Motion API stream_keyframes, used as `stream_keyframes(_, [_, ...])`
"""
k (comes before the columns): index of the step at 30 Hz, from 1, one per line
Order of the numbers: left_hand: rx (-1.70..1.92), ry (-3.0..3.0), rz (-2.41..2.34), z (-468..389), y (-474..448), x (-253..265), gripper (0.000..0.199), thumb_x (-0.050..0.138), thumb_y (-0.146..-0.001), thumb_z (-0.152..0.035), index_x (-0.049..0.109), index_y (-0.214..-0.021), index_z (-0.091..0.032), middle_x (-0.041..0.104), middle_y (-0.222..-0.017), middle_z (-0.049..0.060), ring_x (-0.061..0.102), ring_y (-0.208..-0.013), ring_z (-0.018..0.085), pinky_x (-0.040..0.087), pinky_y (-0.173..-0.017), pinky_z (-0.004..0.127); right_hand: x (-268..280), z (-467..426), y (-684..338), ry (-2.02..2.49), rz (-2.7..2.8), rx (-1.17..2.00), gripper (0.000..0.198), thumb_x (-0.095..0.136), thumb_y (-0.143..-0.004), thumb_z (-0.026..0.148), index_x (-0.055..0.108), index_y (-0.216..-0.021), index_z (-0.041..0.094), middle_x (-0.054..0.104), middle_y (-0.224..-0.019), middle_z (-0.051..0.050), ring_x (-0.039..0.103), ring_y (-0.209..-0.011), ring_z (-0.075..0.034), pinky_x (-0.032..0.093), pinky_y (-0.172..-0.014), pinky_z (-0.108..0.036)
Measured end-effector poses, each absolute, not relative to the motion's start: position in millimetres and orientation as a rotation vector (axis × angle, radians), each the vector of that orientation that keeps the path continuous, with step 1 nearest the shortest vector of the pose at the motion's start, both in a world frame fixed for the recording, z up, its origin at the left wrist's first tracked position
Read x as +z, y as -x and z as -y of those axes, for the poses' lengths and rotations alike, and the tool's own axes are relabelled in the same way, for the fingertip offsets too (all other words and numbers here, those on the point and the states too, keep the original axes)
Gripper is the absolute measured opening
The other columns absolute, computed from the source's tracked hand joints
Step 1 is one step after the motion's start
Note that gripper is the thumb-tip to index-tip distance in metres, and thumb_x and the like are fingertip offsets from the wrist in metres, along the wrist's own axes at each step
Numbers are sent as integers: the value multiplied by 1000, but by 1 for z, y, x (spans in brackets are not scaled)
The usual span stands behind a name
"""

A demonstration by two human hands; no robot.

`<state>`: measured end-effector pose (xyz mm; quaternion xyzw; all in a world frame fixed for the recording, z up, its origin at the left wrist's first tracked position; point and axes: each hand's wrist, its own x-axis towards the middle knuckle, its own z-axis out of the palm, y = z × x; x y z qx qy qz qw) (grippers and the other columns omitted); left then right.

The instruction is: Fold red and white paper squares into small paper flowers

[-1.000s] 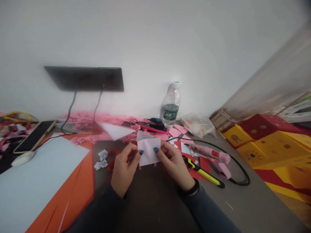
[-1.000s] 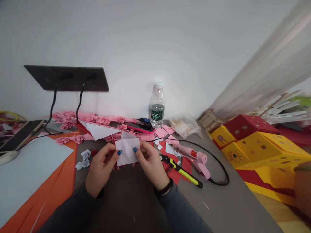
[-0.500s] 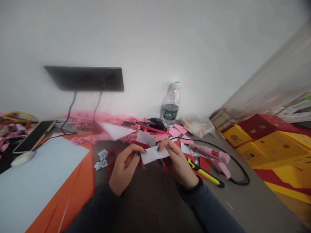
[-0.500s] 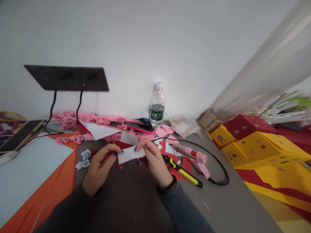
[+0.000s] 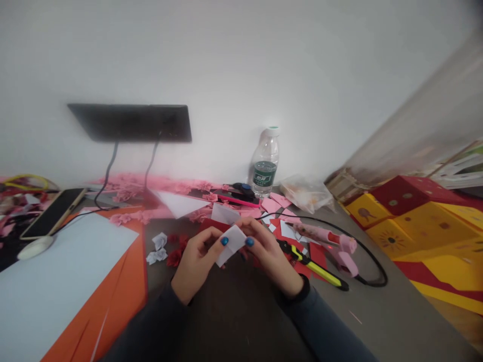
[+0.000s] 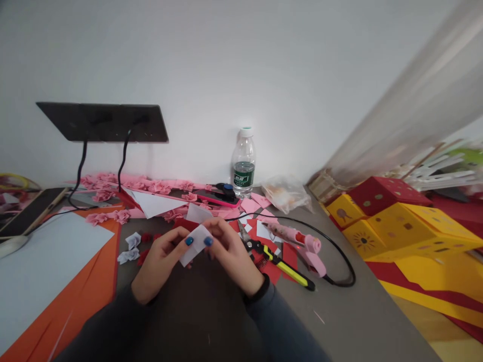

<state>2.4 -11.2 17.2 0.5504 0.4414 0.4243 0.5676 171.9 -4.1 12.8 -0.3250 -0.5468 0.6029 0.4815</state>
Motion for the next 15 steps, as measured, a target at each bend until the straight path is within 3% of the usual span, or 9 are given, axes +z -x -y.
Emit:
stream_keyframes(4, [986,-1367,-1039,12,-4,18,27,60,-87,-40,63,-77,-15,61,-67,0,54,-60,13,43,-56,21,12,0,-171,952,1367,1417,38,70,-80,53,53,-75,19,48,-61,5,42,-51,-9,33,-49,-22])
stream_keyframes(9, [999,-1456,-1072,15,-6,19,23,59,-88,-36,68,-82,-16,64,-73,1,55,-66,15,43,-59,22,13,0,-170,986,1383,1376,42,74,-75,53,52,-69,18,43,-57,6,35,-50,-8,28,-47,-21])
stream_keyframes(15, [1111,-1463,-1113,18,-4,22,21,60,-87,-35,67,-80,-17,61,-68,0,52,-60,13,40,-52,19,17,5,-170,926,1414,1419,40,74,-76,53,53,-70,19,45,-57,6,37,-49,-8,30,-46,-21])
